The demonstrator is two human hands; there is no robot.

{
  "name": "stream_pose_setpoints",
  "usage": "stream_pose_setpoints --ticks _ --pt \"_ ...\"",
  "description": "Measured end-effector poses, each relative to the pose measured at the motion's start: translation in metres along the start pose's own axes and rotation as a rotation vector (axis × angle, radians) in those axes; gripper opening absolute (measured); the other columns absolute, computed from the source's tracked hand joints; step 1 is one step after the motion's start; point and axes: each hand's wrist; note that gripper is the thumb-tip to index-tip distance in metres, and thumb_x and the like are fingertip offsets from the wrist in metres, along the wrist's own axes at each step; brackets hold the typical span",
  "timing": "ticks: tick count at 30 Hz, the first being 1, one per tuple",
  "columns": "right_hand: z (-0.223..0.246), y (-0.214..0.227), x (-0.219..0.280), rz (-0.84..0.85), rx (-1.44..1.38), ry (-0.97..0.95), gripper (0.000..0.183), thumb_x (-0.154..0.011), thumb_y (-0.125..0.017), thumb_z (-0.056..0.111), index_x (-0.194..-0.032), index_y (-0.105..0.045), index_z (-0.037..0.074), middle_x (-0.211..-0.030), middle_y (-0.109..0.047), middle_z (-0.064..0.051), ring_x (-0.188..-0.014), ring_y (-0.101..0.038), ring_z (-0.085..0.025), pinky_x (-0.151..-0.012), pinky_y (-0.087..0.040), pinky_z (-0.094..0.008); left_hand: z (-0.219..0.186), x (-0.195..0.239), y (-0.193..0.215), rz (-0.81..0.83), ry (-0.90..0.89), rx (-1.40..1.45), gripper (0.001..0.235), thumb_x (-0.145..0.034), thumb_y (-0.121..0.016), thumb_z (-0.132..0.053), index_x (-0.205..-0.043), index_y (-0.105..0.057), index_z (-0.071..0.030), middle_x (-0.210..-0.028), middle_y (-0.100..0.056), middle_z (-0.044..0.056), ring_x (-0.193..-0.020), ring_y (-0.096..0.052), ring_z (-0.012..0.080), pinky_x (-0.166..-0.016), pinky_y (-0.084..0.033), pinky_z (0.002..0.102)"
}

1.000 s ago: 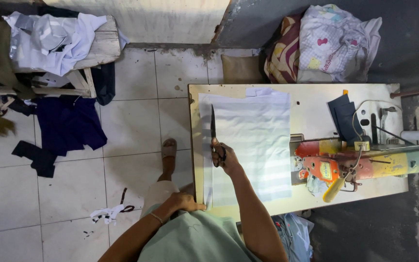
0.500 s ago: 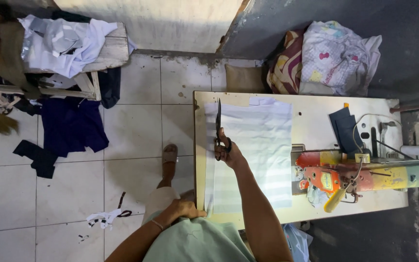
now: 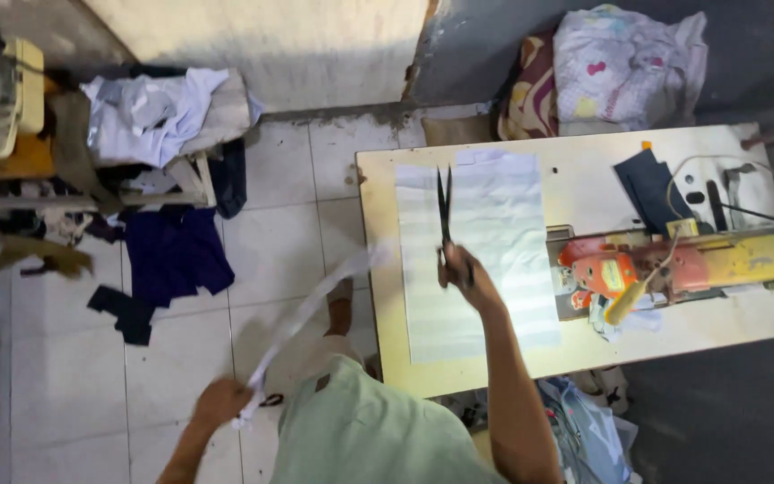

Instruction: Trimming and cutting striped fabric pieces using scissors on a workbench in a sewing factory.

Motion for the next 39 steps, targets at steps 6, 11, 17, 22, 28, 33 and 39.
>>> stream_pose_setpoints --ticks 6,11,17,22,28,33,39 --pt "-0.112 0.081 0.149 -0.594 0.068 -0.102 0.049 -0.08 -0.09 0.022 -0.11 -0.065 -0.008 -0.047 -0.053 -0.018 -0.034 -0.054 -0.028 -0.038 -0.04 -0.033 0.015 0.002 0.016 0.053 0.07 -0.172 0.071 -0.092 -0.035 -0.076 -0.112 -0.071 -0.019 -0.117 -0.07 0.007 -0.116 -0.068 0.0247 -0.098 -0.051 0.04" --pt "-0.145 0.155 0.208 -1.063 0.4 -0.306 0.067 -0.072 -0.092 0.064 -0.115 -0.075 0.015 -0.099 -0.075 -0.019 -0.103 -0.071 -0.038 -0.091 -0.052 -0.044 -0.056 -0.064 0.039 0.079 -0.146 -0.275 0.076 -0.096 -0.028 -0.076 -0.139 -0.059 -0.022 -0.144 -0.058 0.006 -0.135 -0.055 0.0277 -0.115 -0.041 0.043" --pt "-0.042 0.17 0.215 -0.879 0.693 -0.444 0.067 -0.077 -0.086 0.057 -0.126 -0.068 0.015 -0.121 -0.074 -0.014 -0.122 -0.064 -0.037 -0.104 -0.049 -0.046 -0.209 -0.1 0.168 -0.388 -0.28 -0.247 0.055 -0.096 -0.053 -0.062 -0.136 -0.066 -0.027 -0.134 -0.07 0.0 -0.128 -0.063 0.0196 -0.112 -0.047 0.034" --pt "-0.032 0.205 0.181 -0.899 0.83 -0.366 0.061 -0.081 -0.086 0.042 -0.126 -0.064 0.008 -0.113 -0.076 -0.021 -0.115 -0.068 -0.041 -0.093 -0.055 -0.054 -0.322 -0.104 0.221 -0.704 -0.637 -0.353 0.036 -0.093 -0.061 -0.053 -0.125 -0.064 -0.039 -0.115 -0.069 -0.01 -0.111 -0.069 0.0164 -0.094 -0.058 0.037" --pt "-0.07 0.227 0.15 -0.978 1.146 -0.15 0.032 -0.093 -0.074 0.026 -0.121 -0.069 0.012 -0.117 -0.069 -0.011 -0.111 -0.068 -0.033 -0.085 -0.061 -0.048 -0.402 -0.096 0.199 -0.553 -0.909 -0.536 0.031 -0.091 -0.064 -0.035 -0.12 -0.071 -0.027 -0.121 -0.069 -0.004 -0.112 -0.068 0.0227 -0.087 -0.061 0.043" --pt "-0.127 0.082 0.158 -0.942 0.882 0.038 0.017 -0.087 -0.069 0.022 -0.103 -0.076 0.021 -0.094 -0.077 -0.007 -0.097 -0.073 -0.03 -0.085 -0.06 -0.044 -0.408 -0.164 0.248 -0.589 -0.964 -0.582 0.026 -0.095 -0.059 -0.025 -0.118 -0.072 -0.022 -0.125 -0.065 -0.004 -0.115 -0.066 0.0213 -0.085 -0.062 0.043" --pt "-0.168 -0.066 0.14 -0.992 1.043 0.307 0.035 -0.079 -0.081 0.046 -0.105 -0.072 0.024 -0.109 -0.069 -0.001 -0.111 -0.064 -0.025 -0.089 -0.051 -0.04 -0.426 -0.2 0.319 -0.421 -1.238 -0.758 0.03 -0.096 -0.055 -0.015 -0.12 -0.072 -0.015 -0.127 -0.068 0.003 -0.122 -0.064 0.0279 -0.093 -0.058 0.045"
Point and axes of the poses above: each hand's wrist, its own x-axis away from the middle knuckle, its own y-axis out of the back of the hand, z = x × y
